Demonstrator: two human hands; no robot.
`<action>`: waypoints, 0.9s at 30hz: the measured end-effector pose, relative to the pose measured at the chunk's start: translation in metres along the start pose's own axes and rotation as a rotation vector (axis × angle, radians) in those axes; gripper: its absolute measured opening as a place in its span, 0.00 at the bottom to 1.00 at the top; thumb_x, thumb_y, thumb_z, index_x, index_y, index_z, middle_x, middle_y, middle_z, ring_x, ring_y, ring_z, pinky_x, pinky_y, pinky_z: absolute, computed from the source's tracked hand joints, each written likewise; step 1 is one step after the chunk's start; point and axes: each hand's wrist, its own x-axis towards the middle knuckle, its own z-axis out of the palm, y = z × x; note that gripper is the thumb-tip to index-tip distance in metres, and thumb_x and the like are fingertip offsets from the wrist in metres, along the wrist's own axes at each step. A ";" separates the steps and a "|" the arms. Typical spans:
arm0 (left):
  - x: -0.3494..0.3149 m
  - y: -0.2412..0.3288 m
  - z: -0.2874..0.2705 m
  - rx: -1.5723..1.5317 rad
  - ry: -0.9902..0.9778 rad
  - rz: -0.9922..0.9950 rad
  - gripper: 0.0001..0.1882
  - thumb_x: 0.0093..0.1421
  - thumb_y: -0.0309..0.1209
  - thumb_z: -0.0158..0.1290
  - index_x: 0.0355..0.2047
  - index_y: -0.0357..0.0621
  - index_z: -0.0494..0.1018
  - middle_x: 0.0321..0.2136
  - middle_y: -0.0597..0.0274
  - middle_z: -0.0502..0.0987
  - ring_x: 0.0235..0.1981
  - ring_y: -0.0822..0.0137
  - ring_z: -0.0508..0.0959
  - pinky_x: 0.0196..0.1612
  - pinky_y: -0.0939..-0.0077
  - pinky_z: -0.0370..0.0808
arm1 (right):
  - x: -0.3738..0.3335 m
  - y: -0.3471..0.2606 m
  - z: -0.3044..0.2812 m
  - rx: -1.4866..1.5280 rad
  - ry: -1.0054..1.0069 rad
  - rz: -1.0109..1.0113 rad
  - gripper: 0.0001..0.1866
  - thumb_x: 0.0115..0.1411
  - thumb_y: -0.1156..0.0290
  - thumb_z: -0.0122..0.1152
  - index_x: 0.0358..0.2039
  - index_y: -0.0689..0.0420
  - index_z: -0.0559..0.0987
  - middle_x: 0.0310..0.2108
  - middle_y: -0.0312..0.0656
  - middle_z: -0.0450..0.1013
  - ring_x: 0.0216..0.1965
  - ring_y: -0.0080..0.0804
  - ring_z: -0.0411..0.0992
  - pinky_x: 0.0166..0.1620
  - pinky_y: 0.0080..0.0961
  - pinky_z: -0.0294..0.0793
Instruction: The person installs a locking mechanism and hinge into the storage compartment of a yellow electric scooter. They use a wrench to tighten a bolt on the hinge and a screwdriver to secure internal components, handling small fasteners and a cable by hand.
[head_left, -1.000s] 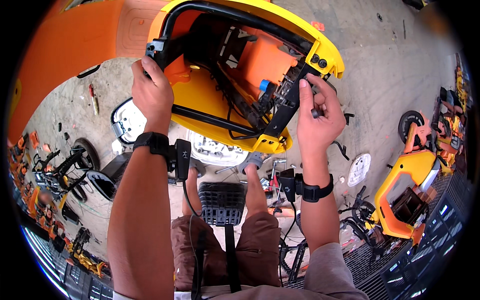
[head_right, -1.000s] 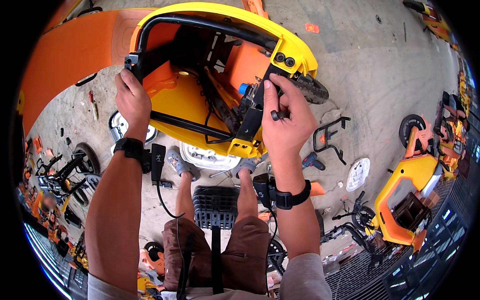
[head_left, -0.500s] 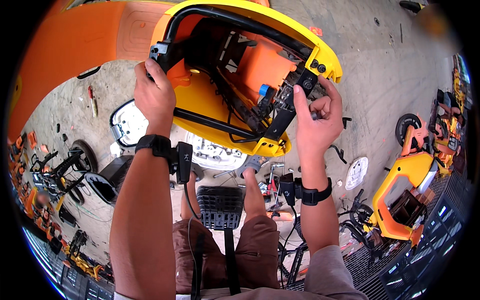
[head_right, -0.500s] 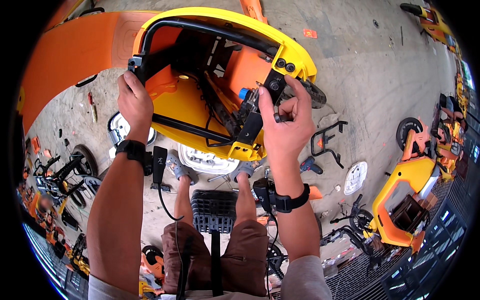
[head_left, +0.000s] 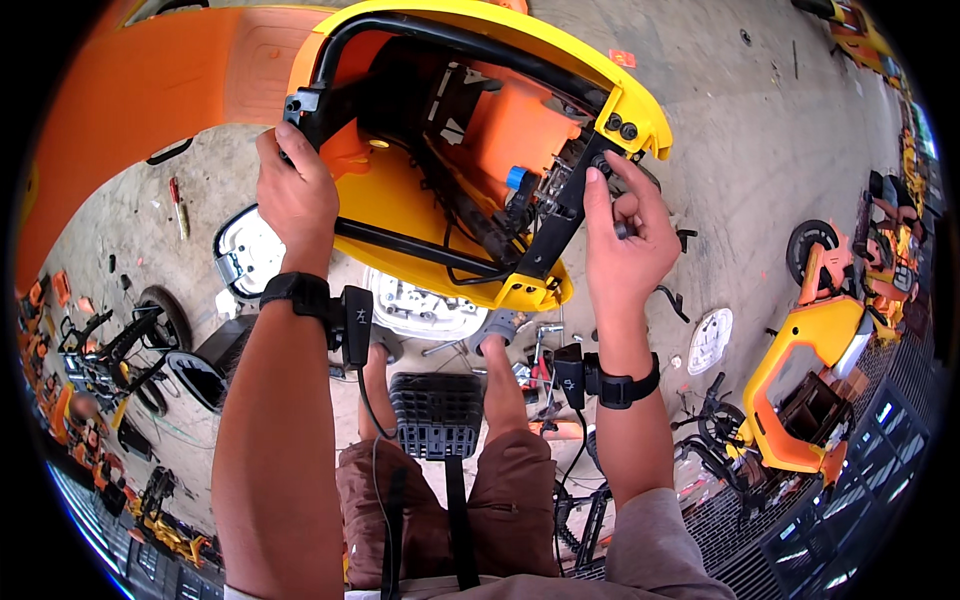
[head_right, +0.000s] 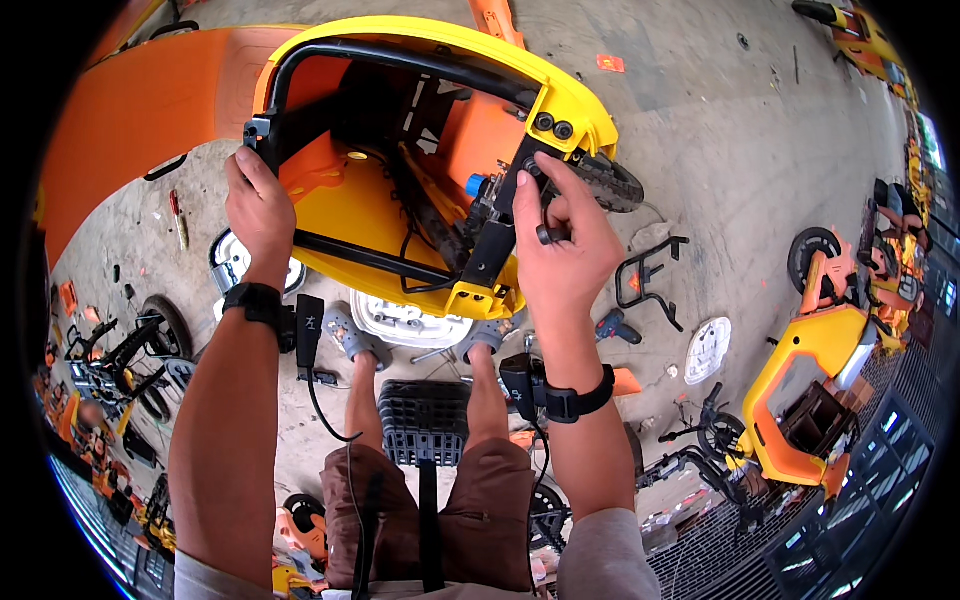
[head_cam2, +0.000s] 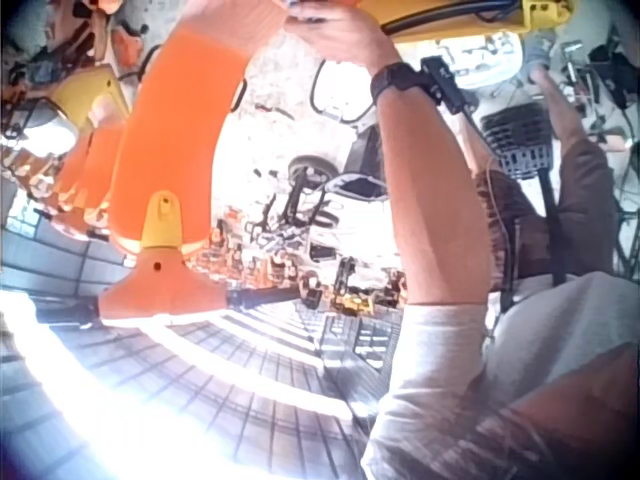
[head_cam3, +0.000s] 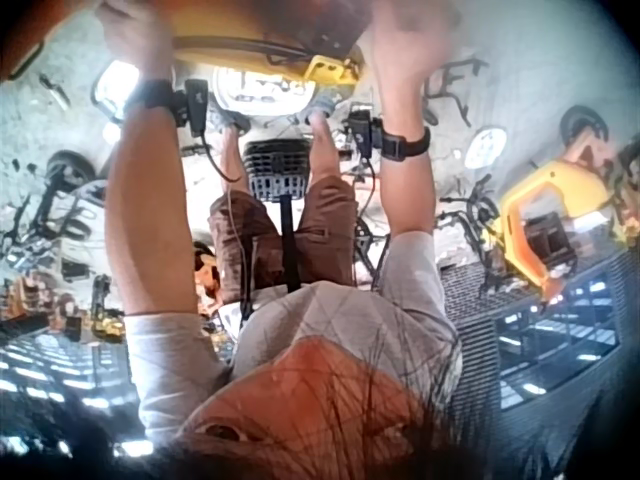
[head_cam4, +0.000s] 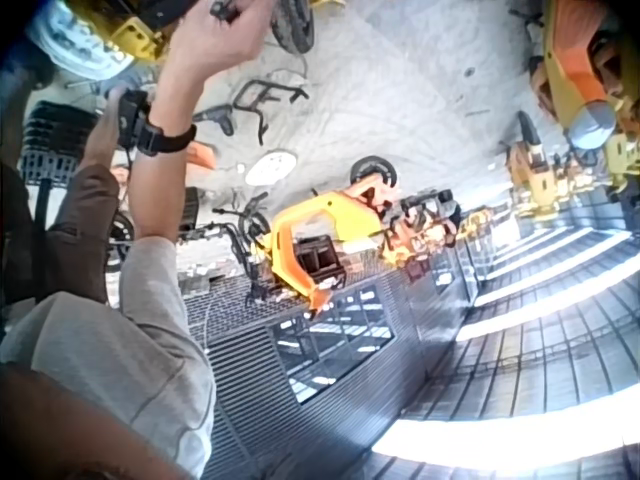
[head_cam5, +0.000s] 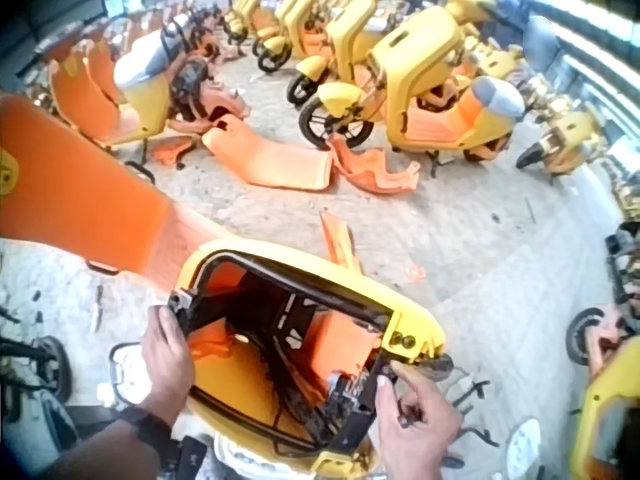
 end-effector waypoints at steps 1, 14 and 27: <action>0.000 0.000 0.000 -0.001 0.006 0.005 0.26 0.68 0.51 0.30 0.39 0.43 0.68 0.30 0.44 0.78 0.35 0.38 0.75 0.38 0.49 0.70 | -0.001 -0.001 -0.001 0.013 0.000 -0.014 0.17 0.53 0.77 0.68 0.45 0.60 0.79 0.14 0.26 0.60 0.17 0.10 0.55 0.22 0.11 0.53; -0.001 0.003 0.001 -0.031 0.035 0.034 0.26 0.68 0.51 0.31 0.40 0.43 0.69 0.30 0.44 0.78 0.35 0.38 0.76 0.38 0.50 0.70 | -0.001 -0.004 0.001 0.042 0.040 0.009 0.14 0.50 0.79 0.68 0.39 0.57 0.82 0.14 0.29 0.58 0.16 0.13 0.54 0.21 0.14 0.54; 0.000 0.001 0.001 -0.011 0.017 0.016 0.26 0.67 0.51 0.31 0.40 0.42 0.69 0.30 0.42 0.78 0.36 0.38 0.75 0.39 0.50 0.70 | 0.005 -0.006 -0.001 -0.092 0.069 -0.019 0.15 0.49 0.77 0.70 0.40 0.57 0.81 0.18 0.29 0.59 0.19 0.16 0.55 0.23 0.14 0.54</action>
